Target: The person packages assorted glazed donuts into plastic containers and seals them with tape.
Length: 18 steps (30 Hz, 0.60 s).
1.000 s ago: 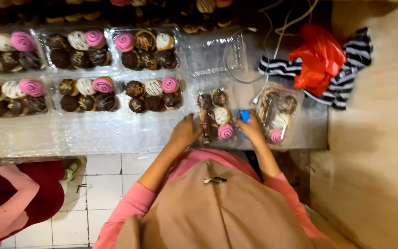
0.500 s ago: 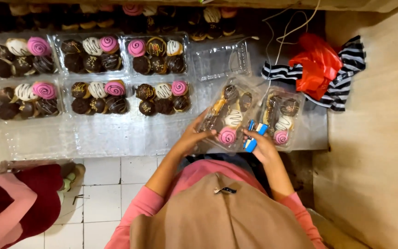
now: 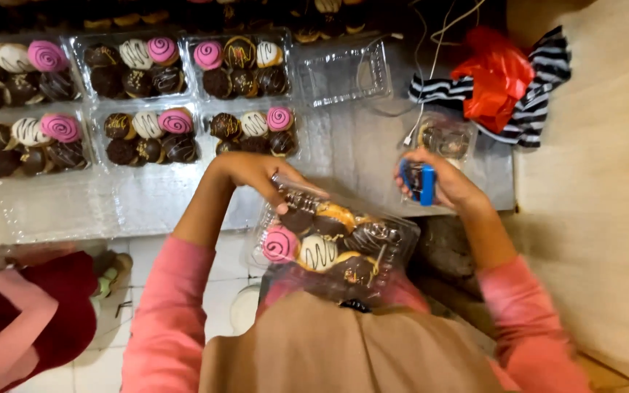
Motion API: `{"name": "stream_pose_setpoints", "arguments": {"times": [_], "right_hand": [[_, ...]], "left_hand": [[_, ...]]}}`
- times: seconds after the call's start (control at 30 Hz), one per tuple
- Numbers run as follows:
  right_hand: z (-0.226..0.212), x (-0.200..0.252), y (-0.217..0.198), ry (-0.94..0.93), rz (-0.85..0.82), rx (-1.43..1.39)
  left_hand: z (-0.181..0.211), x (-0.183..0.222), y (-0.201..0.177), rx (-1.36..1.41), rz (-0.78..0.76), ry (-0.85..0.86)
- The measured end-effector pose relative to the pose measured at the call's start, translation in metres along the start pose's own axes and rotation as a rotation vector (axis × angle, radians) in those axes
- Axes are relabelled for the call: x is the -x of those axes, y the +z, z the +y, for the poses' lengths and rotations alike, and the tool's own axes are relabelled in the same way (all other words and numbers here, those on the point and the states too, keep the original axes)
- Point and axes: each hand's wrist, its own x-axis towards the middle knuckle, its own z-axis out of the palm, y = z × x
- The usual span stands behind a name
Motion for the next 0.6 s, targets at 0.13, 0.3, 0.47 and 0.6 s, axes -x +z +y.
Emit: {"name": "stream_pose_setpoints", "arguments": {"times": [0.13, 0.3, 0.47, 0.6], "right_hand": [[-0.022, 0.008, 0.038, 0.062, -0.324, 0.672], [-0.056, 0.013, 0.054, -0.002, -0.485, 1.201], [-0.073, 0.020, 0.063, -0.028, -0.314, 1.565], [-0.070, 0.027, 0.059, -0.153, -0.215, 1.725]], "left_hand": [[0.023, -0.022, 0.000, -0.097, -0.117, -0.043], [0.042, -0.049, 0.005, -0.066, -0.096, -0.171], [0.032, -0.076, -0.010, -0.132, -0.131, -0.064], [0.024, -0.091, -0.013, -0.180, -0.094, -0.033]]}}
